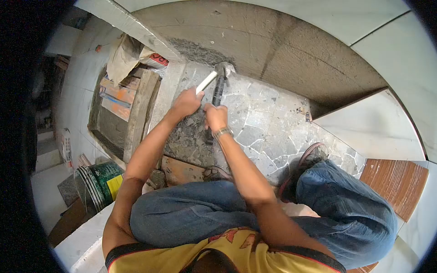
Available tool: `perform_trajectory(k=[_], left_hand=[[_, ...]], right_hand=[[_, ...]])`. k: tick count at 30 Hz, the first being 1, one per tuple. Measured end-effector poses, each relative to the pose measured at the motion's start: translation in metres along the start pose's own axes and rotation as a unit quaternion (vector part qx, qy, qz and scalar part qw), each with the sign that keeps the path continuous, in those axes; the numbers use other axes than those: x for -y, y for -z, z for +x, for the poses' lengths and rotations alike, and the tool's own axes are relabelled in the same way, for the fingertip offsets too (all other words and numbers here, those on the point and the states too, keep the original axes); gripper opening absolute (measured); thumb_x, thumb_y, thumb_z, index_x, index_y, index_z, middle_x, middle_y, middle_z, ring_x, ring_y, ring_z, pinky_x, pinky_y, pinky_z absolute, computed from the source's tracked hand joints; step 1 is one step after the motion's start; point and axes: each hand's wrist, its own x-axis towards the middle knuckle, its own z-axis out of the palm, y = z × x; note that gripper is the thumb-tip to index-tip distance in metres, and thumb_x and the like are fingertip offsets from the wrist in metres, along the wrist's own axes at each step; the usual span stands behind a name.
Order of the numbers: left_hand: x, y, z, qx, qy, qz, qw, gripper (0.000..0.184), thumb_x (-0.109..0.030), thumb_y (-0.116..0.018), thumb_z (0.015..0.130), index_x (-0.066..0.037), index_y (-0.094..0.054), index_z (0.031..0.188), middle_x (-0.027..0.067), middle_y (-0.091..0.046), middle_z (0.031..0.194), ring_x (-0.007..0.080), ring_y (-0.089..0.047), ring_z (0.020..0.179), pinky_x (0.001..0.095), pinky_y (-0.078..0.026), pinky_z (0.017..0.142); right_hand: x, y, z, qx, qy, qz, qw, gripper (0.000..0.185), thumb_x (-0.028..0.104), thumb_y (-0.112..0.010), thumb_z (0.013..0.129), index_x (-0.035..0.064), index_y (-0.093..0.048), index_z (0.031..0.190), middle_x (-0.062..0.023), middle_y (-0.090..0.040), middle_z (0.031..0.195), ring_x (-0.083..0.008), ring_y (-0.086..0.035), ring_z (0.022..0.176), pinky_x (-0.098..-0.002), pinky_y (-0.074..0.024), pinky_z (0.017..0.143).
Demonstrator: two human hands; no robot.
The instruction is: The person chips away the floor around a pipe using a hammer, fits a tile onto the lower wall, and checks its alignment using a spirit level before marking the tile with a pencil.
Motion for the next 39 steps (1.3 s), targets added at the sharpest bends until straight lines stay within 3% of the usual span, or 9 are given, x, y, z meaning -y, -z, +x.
perform_trajectory(k=[2, 4, 16, 25, 28, 31, 32, 35, 39], left_hand=[[-0.02, 0.014, -0.016, 0.028, 0.002, 0.041, 0.999, 0.045, -0.039, -0.056, 0.098, 0.004, -0.064, 0.108, 0.0332, -0.067, 0.102, 0.0502, -0.064, 0.101, 0.0561, -0.049, 0.088], [-0.028, 0.018, -0.025, 0.028, -0.022, 0.066, 0.997, 0.044, -0.039, -0.056, 0.097, 0.003, -0.063, 0.11, 0.0331, -0.067, 0.101, 0.0508, -0.064, 0.1, 0.0567, -0.049, 0.089], [-0.004, 0.0, -0.015, 0.001, 0.002, -0.006, 1.0, 0.048, -0.044, -0.052, 0.1, -0.001, -0.06, 0.118, 0.0345, -0.063, 0.112, 0.0527, -0.061, 0.106, 0.0578, -0.047, 0.092], [0.019, -0.019, 0.003, -0.003, -0.043, -0.097, 0.994, 0.048, -0.042, -0.052, 0.1, 0.004, -0.064, 0.106, 0.0311, -0.067, 0.096, 0.0482, -0.063, 0.098, 0.0533, -0.048, 0.086], [0.024, -0.028, 0.011, 0.026, -0.024, -0.102, 0.994, 0.045, -0.041, -0.053, 0.1, 0.002, -0.064, 0.107, 0.0302, -0.067, 0.099, 0.0479, -0.063, 0.1, 0.053, -0.048, 0.086], [0.029, -0.037, 0.007, -0.016, -0.024, -0.119, 0.993, 0.043, -0.04, -0.054, 0.099, 0.0, -0.065, 0.11, 0.028, -0.068, 0.102, 0.0475, -0.063, 0.102, 0.0524, -0.049, 0.088], [0.024, -0.031, 0.005, 0.007, 0.01, -0.109, 0.994, 0.041, -0.04, -0.054, 0.099, -0.003, -0.065, 0.114, 0.0266, -0.068, 0.107, 0.0468, -0.062, 0.105, 0.0524, -0.049, 0.09], [0.023, -0.027, 0.0, -0.004, -0.013, -0.09, 0.996, 0.043, -0.039, -0.056, 0.097, -0.001, -0.066, 0.114, 0.0285, -0.068, 0.101, 0.0465, -0.065, 0.101, 0.0542, -0.05, 0.088], [0.016, -0.021, -0.002, 0.027, 0.022, -0.074, 0.997, 0.043, -0.042, -0.053, 0.099, -0.005, -0.063, 0.118, 0.0268, -0.067, 0.109, 0.0465, -0.062, 0.107, 0.0543, -0.048, 0.092]], right_hand=[[0.007, 0.005, -0.032, 0.011, 0.015, -0.028, 0.999, 0.026, 0.012, -0.061, 0.084, 0.0008, -0.051, 0.062, -0.0082, -0.048, 0.05, -0.021, -0.043, 0.036, -0.0358, -0.0361, 0.038], [-0.003, 0.011, -0.048, 0.0, 0.025, 0.049, 0.998, 0.025, 0.012, -0.06, 0.084, 0.0027, -0.05, 0.063, -0.0071, -0.047, 0.049, -0.02, -0.043, 0.035, -0.035, -0.0361, 0.037], [0.007, 0.016, -0.051, -0.015, 0.046, 0.126, 0.991, 0.024, 0.008, -0.057, 0.085, 0.0069, -0.047, 0.063, -0.0028, -0.04, 0.048, -0.0165, -0.036, 0.034, -0.0346, -0.035, 0.036], [0.008, 0.006, -0.045, -0.071, 0.161, 0.008, 0.984, 0.028, 0.009, -0.058, 0.087, 0.0055, -0.051, 0.06, -0.0056, -0.048, 0.049, -0.0168, -0.045, 0.035, -0.0343, -0.0381, 0.035], [-0.054, 0.011, 0.026, -0.106, 0.175, -0.103, 0.973, 0.029, 0.009, -0.059, 0.087, 0.0054, -0.052, 0.058, -0.0064, -0.051, 0.049, -0.0169, -0.047, 0.036, -0.0342, -0.0387, 0.035], [-0.011, 0.011, 0.002, -0.015, 0.029, -0.115, 0.993, 0.029, 0.017, -0.063, 0.085, -0.0013, -0.057, 0.063, -0.0073, -0.056, 0.051, -0.0185, -0.053, 0.038, -0.0365, -0.041, 0.039], [0.0, 0.004, -0.016, -0.034, 0.067, -0.093, 0.993, 0.027, 0.011, -0.059, 0.087, 0.0025, -0.056, 0.061, -0.0064, -0.051, 0.05, -0.0175, -0.046, 0.035, -0.0348, -0.0379, 0.035], [-0.021, 0.002, -0.025, -0.076, 0.175, -0.001, 0.982, 0.026, 0.014, -0.062, 0.086, -0.0001, -0.056, 0.065, -0.0063, -0.05, 0.05, -0.0178, -0.044, 0.035, -0.0351, -0.0381, 0.035], [-0.016, -0.009, -0.003, -0.029, -0.009, 0.02, 0.999, 0.023, 0.013, -0.059, 0.087, 0.0001, -0.054, 0.068, -0.0046, -0.046, 0.051, -0.0172, -0.041, 0.036, -0.0347, -0.0358, 0.036]])
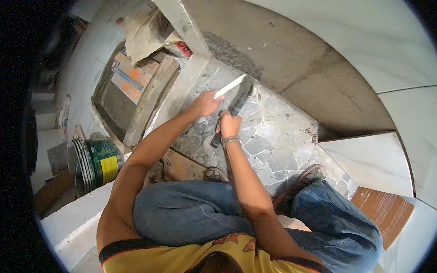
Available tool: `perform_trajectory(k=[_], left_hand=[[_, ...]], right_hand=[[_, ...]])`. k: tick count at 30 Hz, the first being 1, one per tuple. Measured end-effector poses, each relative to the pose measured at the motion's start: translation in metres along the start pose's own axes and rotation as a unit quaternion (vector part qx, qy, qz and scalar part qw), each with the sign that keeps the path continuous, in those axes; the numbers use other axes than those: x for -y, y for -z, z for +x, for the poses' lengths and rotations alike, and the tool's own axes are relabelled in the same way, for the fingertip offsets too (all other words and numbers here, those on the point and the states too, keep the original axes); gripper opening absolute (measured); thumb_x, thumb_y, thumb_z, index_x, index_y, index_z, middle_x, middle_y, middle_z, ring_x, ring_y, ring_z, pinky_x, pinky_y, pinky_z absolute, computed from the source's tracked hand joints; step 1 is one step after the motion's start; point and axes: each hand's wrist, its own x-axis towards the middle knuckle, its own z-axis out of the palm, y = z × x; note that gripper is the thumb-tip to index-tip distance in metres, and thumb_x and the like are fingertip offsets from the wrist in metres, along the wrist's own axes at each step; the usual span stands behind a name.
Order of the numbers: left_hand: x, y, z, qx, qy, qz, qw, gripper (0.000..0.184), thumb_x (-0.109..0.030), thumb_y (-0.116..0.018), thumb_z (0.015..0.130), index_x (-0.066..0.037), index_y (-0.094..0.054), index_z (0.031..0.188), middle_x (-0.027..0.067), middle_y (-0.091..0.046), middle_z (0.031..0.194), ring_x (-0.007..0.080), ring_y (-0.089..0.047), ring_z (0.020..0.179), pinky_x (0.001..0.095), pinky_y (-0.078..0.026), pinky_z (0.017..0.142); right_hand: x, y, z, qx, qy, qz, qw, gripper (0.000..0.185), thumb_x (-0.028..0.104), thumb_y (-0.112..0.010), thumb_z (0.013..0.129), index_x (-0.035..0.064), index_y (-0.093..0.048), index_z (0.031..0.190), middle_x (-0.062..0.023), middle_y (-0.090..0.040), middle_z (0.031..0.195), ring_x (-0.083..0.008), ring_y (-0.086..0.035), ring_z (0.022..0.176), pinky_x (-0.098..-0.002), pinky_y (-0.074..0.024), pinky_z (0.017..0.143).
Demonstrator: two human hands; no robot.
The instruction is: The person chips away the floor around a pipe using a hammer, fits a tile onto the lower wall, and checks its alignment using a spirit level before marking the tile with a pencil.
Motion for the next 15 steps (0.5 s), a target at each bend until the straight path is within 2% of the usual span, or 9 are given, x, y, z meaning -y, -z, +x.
perform_trajectory(k=[4, 9, 11, 15], left_hand=[[-0.002, 0.003, -0.007, -0.032, -0.01, 0.039, 0.999, 0.042, -0.042, -0.055, 0.098, -0.004, -0.063, 0.115, 0.0281, -0.068, 0.102, 0.0484, -0.064, 0.101, 0.0561, -0.05, 0.088], [-0.009, 0.008, -0.013, -0.031, -0.022, 0.074, 0.997, 0.042, -0.042, -0.056, 0.097, -0.004, -0.062, 0.115, 0.0286, -0.068, 0.102, 0.0492, -0.064, 0.099, 0.0571, -0.05, 0.087], [-0.006, 0.005, -0.009, -0.004, -0.026, 0.086, 0.996, 0.044, -0.043, -0.056, 0.098, -0.007, -0.06, 0.121, 0.0298, -0.066, 0.105, 0.0489, -0.062, 0.104, 0.0577, -0.048, 0.089], [-0.005, 0.005, -0.002, -0.044, -0.035, 0.065, 0.996, 0.043, -0.043, -0.055, 0.098, -0.004, -0.063, 0.114, 0.031, -0.066, 0.099, 0.0483, -0.063, 0.099, 0.0572, -0.048, 0.087]], right_hand=[[0.02, 0.005, -0.029, -0.004, 0.032, 0.006, 0.999, 0.025, 0.013, -0.057, 0.087, 0.0004, -0.052, 0.066, -0.0058, -0.045, 0.051, -0.0178, -0.04, 0.037, -0.0354, -0.0354, 0.037], [0.02, 0.004, -0.056, 0.022, 0.066, 0.146, 0.987, 0.023, 0.007, -0.057, 0.088, 0.0003, -0.053, 0.066, -0.0067, -0.046, 0.048, -0.0176, -0.041, 0.034, -0.0348, -0.0376, 0.035], [0.022, 0.004, -0.055, 0.011, 0.052, 0.14, 0.989, 0.023, 0.007, -0.057, 0.088, 0.0005, -0.052, 0.066, -0.0068, -0.046, 0.048, -0.0175, -0.041, 0.034, -0.0348, -0.0379, 0.035], [0.022, 0.005, -0.05, 0.003, 0.043, 0.108, 0.993, 0.023, 0.013, -0.056, 0.087, 0.0044, -0.05, 0.067, -0.0034, -0.04, 0.049, -0.0165, -0.036, 0.036, -0.0348, -0.0361, 0.037]])
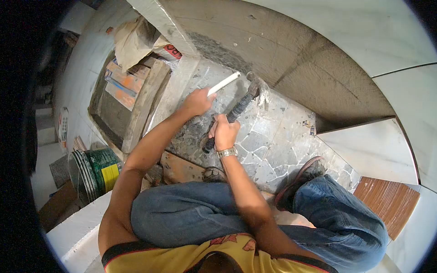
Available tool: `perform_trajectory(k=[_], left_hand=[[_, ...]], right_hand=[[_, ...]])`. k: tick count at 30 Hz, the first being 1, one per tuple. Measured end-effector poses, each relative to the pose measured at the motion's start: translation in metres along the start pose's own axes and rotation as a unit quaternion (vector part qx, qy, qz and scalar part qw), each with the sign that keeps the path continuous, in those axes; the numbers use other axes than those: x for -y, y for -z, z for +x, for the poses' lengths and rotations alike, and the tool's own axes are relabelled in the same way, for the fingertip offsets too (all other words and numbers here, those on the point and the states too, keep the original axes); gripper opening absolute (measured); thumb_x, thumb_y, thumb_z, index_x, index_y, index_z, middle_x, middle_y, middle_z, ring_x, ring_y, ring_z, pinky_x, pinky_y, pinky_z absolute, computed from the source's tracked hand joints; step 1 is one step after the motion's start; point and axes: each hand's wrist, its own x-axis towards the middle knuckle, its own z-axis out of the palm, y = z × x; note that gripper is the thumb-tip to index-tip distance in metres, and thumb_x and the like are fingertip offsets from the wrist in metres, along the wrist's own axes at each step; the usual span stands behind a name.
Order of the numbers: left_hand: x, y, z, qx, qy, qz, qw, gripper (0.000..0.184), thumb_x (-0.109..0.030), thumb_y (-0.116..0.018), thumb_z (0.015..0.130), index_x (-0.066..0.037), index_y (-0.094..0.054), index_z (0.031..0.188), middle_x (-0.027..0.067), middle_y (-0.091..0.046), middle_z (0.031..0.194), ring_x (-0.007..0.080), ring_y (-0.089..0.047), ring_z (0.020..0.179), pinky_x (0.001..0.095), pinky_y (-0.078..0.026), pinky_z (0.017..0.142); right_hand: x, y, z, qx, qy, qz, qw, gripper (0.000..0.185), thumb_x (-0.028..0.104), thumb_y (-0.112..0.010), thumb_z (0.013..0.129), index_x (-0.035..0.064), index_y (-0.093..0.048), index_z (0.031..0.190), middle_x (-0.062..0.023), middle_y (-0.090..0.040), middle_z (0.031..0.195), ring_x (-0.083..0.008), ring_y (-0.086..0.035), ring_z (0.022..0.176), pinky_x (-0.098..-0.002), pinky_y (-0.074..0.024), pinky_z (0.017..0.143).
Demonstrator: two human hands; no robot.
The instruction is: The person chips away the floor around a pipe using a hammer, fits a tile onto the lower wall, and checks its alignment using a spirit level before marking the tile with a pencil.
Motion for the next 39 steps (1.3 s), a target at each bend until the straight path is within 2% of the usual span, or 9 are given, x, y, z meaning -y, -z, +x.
perform_trajectory(k=[6, 9, 14, 16, 18, 26, 29, 34, 39], left_hand=[[0.004, 0.0, 0.014, 0.029, -0.003, -0.066, 0.997, 0.051, -0.045, -0.055, 0.098, 0.005, -0.063, 0.109, 0.0325, -0.066, 0.103, 0.05, -0.062, 0.102, 0.0539, -0.049, 0.089], [0.0, 0.002, 0.013, 0.031, -0.004, -0.079, 0.996, 0.054, -0.046, -0.054, 0.098, 0.007, -0.063, 0.109, 0.0331, -0.066, 0.106, 0.05, -0.062, 0.106, 0.0524, -0.049, 0.09], [-0.007, 0.001, 0.01, 0.045, 0.041, -0.086, 0.994, 0.053, -0.045, -0.054, 0.098, 0.005, -0.064, 0.112, 0.0325, -0.065, 0.11, 0.0485, -0.061, 0.109, 0.0518, -0.049, 0.093], [-0.006, 0.001, 0.01, 0.045, 0.05, -0.072, 0.995, 0.052, -0.044, -0.054, 0.098, 0.004, -0.064, 0.114, 0.0317, -0.066, 0.11, 0.0479, -0.062, 0.11, 0.0521, -0.048, 0.093], [-0.008, -0.004, 0.01, 0.04, 0.047, -0.069, 0.996, 0.05, -0.043, -0.055, 0.098, 0.003, -0.064, 0.114, 0.0313, -0.066, 0.11, 0.0475, -0.062, 0.109, 0.0521, -0.048, 0.093], [-0.006, -0.002, 0.01, 0.043, 0.043, -0.064, 0.996, 0.047, -0.041, -0.055, 0.098, 0.003, -0.067, 0.11, 0.0308, -0.067, 0.106, 0.0477, -0.063, 0.106, 0.0518, -0.049, 0.092], [0.001, -0.011, 0.015, 0.017, 0.03, -0.059, 0.998, 0.046, -0.04, -0.056, 0.097, 0.003, -0.066, 0.109, 0.0312, -0.067, 0.106, 0.0482, -0.063, 0.105, 0.0529, -0.049, 0.091], [-0.005, -0.009, 0.006, 0.011, 0.026, -0.038, 0.999, 0.047, -0.039, -0.056, 0.097, 0.004, -0.065, 0.112, 0.033, -0.066, 0.106, 0.0499, -0.062, 0.107, 0.0544, -0.048, 0.092], [-0.012, -0.001, 0.003, 0.017, 0.019, -0.045, 0.999, 0.047, -0.039, -0.056, 0.097, 0.005, -0.064, 0.112, 0.0335, -0.066, 0.105, 0.0511, -0.062, 0.106, 0.055, -0.048, 0.092]], right_hand=[[-0.012, 0.003, 0.016, -0.04, 0.113, -0.097, 0.988, 0.029, 0.012, -0.059, 0.087, -0.0023, -0.056, 0.062, -0.0096, -0.053, 0.049, -0.0195, -0.05, 0.036, -0.0356, -0.0394, 0.037], [-0.01, -0.007, 0.046, -0.01, -0.014, -0.194, 0.981, 0.026, 0.01, -0.059, 0.085, 0.003, -0.051, 0.062, -0.0073, -0.049, 0.05, -0.0183, -0.046, 0.037, -0.0345, -0.0361, 0.035], [0.013, -0.011, 0.005, -0.008, 0.092, -0.098, 0.991, 0.029, 0.009, -0.058, 0.086, 0.0031, -0.05, 0.059, -0.0068, -0.05, 0.05, -0.0179, -0.043, 0.035, -0.0347, -0.0374, 0.035], [-0.047, 0.004, 0.057, -0.068, 0.139, -0.149, 0.977, 0.029, 0.01, -0.059, 0.086, 0.0035, -0.05, 0.06, -0.0064, -0.049, 0.05, -0.0173, -0.043, 0.036, -0.0345, -0.0372, 0.036], [-0.02, -0.004, 0.052, 0.0, -0.016, -0.144, 0.989, 0.028, 0.013, -0.06, 0.086, 0.0034, -0.051, 0.061, -0.0049, -0.047, 0.051, -0.0162, -0.043, 0.038, -0.0342, -0.0361, 0.037], [-0.023, -0.004, 0.026, -0.052, 0.113, 0.025, 0.992, 0.025, 0.012, -0.057, 0.087, 0.0037, -0.049, 0.065, -0.003, -0.042, 0.052, -0.0168, -0.038, 0.037, -0.0339, -0.0334, 0.037], [-0.026, 0.0, 0.061, -0.001, -0.037, -0.063, 0.997, 0.024, 0.01, -0.056, 0.088, 0.0029, -0.049, 0.066, -0.0039, -0.042, 0.052, -0.0171, -0.038, 0.037, -0.0339, -0.0337, 0.036], [0.001, -0.008, 0.013, -0.008, 0.087, -0.016, 0.996, 0.028, 0.01, -0.056, 0.087, 0.0028, -0.049, 0.061, -0.0057, -0.042, 0.049, -0.019, -0.042, 0.037, -0.0359, -0.0371, 0.037], [-0.021, -0.002, 0.053, -0.004, -0.059, -0.03, 0.998, 0.026, 0.013, -0.058, 0.085, 0.0031, -0.049, 0.062, -0.0068, -0.044, 0.05, -0.019, -0.039, 0.037, -0.0364, -0.0378, 0.038]])
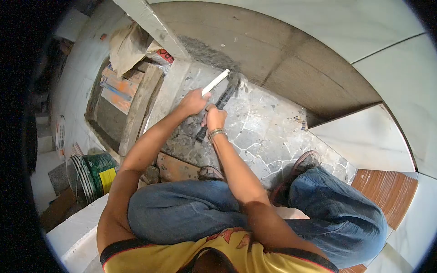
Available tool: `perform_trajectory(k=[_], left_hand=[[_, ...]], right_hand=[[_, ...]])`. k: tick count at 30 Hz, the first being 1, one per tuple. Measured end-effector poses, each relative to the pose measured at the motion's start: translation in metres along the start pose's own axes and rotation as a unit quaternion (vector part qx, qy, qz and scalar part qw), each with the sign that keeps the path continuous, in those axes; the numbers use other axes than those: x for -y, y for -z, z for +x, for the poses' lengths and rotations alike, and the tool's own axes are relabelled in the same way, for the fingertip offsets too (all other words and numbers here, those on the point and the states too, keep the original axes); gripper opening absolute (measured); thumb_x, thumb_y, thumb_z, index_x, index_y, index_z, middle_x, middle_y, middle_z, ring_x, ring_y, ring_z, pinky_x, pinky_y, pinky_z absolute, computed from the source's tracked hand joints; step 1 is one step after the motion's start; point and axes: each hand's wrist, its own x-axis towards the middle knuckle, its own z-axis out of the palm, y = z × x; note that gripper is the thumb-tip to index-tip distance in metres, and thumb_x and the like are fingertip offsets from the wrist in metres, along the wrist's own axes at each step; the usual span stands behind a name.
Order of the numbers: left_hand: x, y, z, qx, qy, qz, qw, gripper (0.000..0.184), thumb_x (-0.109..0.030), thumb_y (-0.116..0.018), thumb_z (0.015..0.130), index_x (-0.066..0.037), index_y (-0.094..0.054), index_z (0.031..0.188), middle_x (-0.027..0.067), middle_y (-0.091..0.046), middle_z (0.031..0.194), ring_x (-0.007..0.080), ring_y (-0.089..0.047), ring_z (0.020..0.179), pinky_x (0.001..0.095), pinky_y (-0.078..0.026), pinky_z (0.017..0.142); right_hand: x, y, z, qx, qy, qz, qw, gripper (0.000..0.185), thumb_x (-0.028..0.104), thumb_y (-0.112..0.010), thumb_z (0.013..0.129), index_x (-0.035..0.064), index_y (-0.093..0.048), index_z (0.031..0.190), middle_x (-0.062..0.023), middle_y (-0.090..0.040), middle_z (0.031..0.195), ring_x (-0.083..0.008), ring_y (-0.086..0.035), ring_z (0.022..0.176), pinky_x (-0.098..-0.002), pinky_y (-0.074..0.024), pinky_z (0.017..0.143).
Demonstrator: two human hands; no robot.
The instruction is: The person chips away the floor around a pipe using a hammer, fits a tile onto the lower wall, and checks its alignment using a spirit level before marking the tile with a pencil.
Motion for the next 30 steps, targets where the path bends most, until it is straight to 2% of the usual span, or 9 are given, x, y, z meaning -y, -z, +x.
perform_trajectory(k=[2, 3, 6, 11, 15, 18, 19, 26, 30], left_hand=[[0.004, -0.002, 0.004, -0.02, -0.004, 0.015, 1.0, 0.048, -0.04, -0.056, 0.097, 0.005, -0.064, 0.11, 0.0329, -0.067, 0.102, 0.0512, -0.063, 0.104, 0.0551, -0.049, 0.092], [0.003, -0.002, 0.004, -0.015, -0.002, 0.014, 1.0, 0.048, -0.04, -0.056, 0.097, 0.005, -0.064, 0.111, 0.033, -0.067, 0.103, 0.0514, -0.062, 0.104, 0.0553, -0.049, 0.091], [-0.001, 0.004, 0.002, 0.0, 0.006, 0.023, 1.0, 0.047, -0.039, -0.056, 0.097, 0.005, -0.064, 0.112, 0.0331, -0.067, 0.104, 0.0516, -0.062, 0.104, 0.0561, -0.049, 0.09], [-0.005, 0.0, -0.003, -0.028, 0.004, 0.055, 0.998, 0.048, -0.04, -0.056, 0.097, 0.004, -0.063, 0.113, 0.0323, -0.067, 0.102, 0.0512, -0.063, 0.101, 0.0571, -0.05, 0.088], [0.0, 0.0, 0.002, -0.009, 0.013, 0.057, 0.998, 0.046, -0.04, -0.056, 0.097, 0.002, -0.063, 0.114, 0.0303, -0.068, 0.104, 0.0492, -0.064, 0.103, 0.057, -0.05, 0.089], [-0.006, -0.001, -0.003, -0.014, 0.019, 0.083, 0.996, 0.044, -0.04, -0.057, 0.097, 0.0, -0.064, 0.114, 0.0286, -0.069, 0.103, 0.0479, -0.065, 0.102, 0.0569, -0.05, 0.089], [-0.009, 0.006, -0.006, -0.012, 0.019, 0.097, 0.995, 0.043, -0.04, -0.057, 0.097, -0.001, -0.064, 0.113, 0.028, -0.069, 0.103, 0.0475, -0.065, 0.102, 0.0568, -0.05, 0.089], [-0.006, 0.046, -0.03, 0.001, -0.03, 0.16, 0.987, 0.038, -0.038, -0.057, 0.096, -0.003, -0.066, 0.11, 0.026, -0.07, 0.099, 0.0466, -0.066, 0.099, 0.0558, -0.05, 0.088], [-0.009, 0.038, -0.012, -0.001, -0.064, 0.182, 0.981, 0.038, -0.036, -0.057, 0.096, 0.0, -0.069, 0.102, 0.0261, -0.07, 0.101, 0.0449, -0.067, 0.099, 0.0524, -0.052, 0.087]], right_hand=[[0.003, 0.007, -0.006, 0.017, 0.012, 0.025, 0.999, 0.026, 0.014, -0.059, 0.083, -0.0005, -0.052, 0.063, -0.0108, -0.047, 0.048, -0.0216, -0.043, 0.037, -0.0384, -0.0395, 0.038], [0.002, 0.005, -0.019, 0.002, 0.019, 0.035, 0.999, 0.026, 0.014, -0.058, 0.085, 0.0075, -0.046, 0.062, -0.0038, -0.04, 0.051, -0.0179, -0.039, 0.04, -0.0377, -0.0372, 0.04], [-0.009, -0.004, -0.029, -0.006, 0.056, 0.159, 0.986, 0.025, 0.014, -0.059, 0.085, 0.0077, -0.046, 0.064, -0.0033, -0.039, 0.051, -0.018, -0.039, 0.04, -0.0381, -0.0374, 0.041], [0.009, 0.005, -0.007, 0.031, -0.042, 0.001, 0.999, 0.021, 0.013, -0.058, 0.084, 0.0072, -0.048, 0.066, -0.0041, -0.038, 0.051, -0.0181, -0.036, 0.039, -0.0369, -0.0366, 0.041], [-0.004, -0.002, -0.025, 0.018, 0.064, 0.135, 0.989, 0.02, 0.015, -0.058, 0.084, 0.0079, -0.048, 0.068, -0.0037, -0.038, 0.052, -0.0181, -0.034, 0.039, -0.0376, -0.0357, 0.041], [-0.005, -0.002, 0.004, 0.048, -0.057, 0.046, 0.996, 0.017, 0.015, -0.056, 0.085, 0.0076, -0.049, 0.071, -0.0037, -0.037, 0.052, -0.0181, -0.033, 0.039, -0.0363, -0.0347, 0.041], [-0.002, 0.006, 0.009, 0.053, -0.067, 0.065, 0.994, 0.018, 0.015, -0.057, 0.084, 0.0027, -0.052, 0.071, -0.0058, -0.041, 0.05, -0.0181, -0.039, 0.036, -0.0348, -0.0366, 0.036], [0.014, 0.046, -0.044, 0.047, -0.039, 0.031, 0.998, 0.021, 0.012, -0.058, 0.084, 0.0039, -0.052, 0.066, -0.0049, -0.042, 0.05, -0.0175, -0.041, 0.037, -0.0335, -0.0348, 0.034], [0.003, 0.037, -0.045, 0.047, -0.055, 0.059, 0.996, 0.028, 0.014, -0.058, 0.086, 0.0109, -0.044, 0.061, -0.0031, -0.04, 0.052, -0.0175, -0.041, 0.04, -0.0344, -0.0348, 0.038]])
